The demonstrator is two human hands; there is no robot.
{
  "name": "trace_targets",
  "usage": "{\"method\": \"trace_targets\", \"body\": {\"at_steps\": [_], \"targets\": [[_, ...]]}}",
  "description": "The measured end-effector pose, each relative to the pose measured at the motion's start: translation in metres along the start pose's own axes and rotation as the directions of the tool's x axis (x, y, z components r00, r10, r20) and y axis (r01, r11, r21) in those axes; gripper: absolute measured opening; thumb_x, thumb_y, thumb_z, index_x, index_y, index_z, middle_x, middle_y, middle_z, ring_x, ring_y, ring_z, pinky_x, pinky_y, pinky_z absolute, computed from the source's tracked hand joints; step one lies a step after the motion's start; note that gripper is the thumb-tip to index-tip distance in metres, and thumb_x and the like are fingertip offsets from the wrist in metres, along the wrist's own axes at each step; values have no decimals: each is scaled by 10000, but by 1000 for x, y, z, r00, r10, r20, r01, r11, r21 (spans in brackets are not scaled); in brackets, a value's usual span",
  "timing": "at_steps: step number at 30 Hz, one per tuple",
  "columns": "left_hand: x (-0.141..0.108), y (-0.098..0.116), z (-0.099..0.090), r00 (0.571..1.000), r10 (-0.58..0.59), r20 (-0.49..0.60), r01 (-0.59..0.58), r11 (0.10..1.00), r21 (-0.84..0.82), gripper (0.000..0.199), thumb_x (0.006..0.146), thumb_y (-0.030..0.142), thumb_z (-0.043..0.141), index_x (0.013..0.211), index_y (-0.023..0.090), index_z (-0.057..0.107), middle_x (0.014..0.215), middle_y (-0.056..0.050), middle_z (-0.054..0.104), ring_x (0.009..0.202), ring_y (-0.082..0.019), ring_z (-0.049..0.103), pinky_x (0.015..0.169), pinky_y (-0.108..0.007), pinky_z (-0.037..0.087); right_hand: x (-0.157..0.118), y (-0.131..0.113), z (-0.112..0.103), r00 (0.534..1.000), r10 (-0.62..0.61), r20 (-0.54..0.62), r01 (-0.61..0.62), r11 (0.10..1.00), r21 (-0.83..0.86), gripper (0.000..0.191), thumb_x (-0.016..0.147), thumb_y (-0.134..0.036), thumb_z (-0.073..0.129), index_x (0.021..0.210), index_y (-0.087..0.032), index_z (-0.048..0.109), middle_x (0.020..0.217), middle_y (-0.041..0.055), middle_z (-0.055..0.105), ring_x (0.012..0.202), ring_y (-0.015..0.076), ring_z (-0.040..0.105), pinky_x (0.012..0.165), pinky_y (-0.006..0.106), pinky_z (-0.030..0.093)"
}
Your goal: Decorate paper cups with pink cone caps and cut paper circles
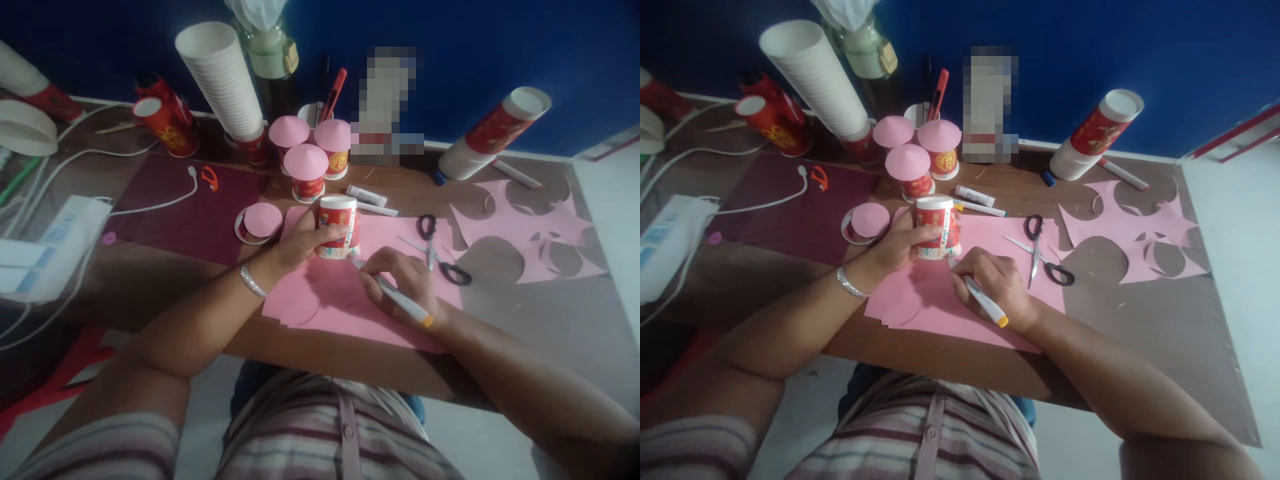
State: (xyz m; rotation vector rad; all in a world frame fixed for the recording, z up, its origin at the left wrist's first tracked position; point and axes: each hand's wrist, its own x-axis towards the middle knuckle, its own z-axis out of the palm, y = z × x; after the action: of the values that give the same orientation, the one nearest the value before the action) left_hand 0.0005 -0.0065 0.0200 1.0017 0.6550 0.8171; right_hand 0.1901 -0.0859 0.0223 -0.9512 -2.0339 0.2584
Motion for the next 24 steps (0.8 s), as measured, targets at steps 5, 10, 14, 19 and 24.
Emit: {"method": "trace_targets", "body": {"at_steps": [5,10,14,19,24], "targets": [[0,-2,-1,1000,11,-7,-11,1000,-8,352,773,340,809,1045,157,682,956,-68,711,832,-190,675,741,-324,575,-1,-2,1,998,-46,-34,45,999,-16,123,896,-120,633,898,-227,570,698,-14,661,572,123,651,515,229,505],[3,-8,-4,999,34,-25,-35,997,-64,336,831,392,771,1060,161,687,1009,-84,720,921,-210,686,844,-351,559,-4,-5,3,990,-142,-16,141,989,-51,167,881,-86,648,935,-223,569,694,-21,647,586,123,649,524,233,521],[4,-11,-5,998,39,-44,-43,996,-81,357,848,429,758,1083,175,669,1085,-92,720,1014,-228,681,866,-346,549,-5,-5,3,985,-172,-18,171,984,-60,176,882,-90,666,971,-206,568,724,-2,657,601,136,659,523,244,532],[5,-13,-5,998,59,-14,-60,996,-63,424,823,427,790,1160,212,648,1198,-87,693,1148,-240,644,922,-346,536,-5,-3,5,985,-172,-20,171,983,-60,197,877,-78,684,994,-187,569,744,13,655,611,144,659,528,253,539],[6,-17,-8,995,97,1,-97,995,-21,498,839,429,786,1259,219,619,1213,-91,665,1157,-235,621,959,-348,520,-6,-1,7,986,-163,-30,159,983,-94,220,868,-62,680,992,-198,559,753,8,648,615,141,646,529,251,528]]}}
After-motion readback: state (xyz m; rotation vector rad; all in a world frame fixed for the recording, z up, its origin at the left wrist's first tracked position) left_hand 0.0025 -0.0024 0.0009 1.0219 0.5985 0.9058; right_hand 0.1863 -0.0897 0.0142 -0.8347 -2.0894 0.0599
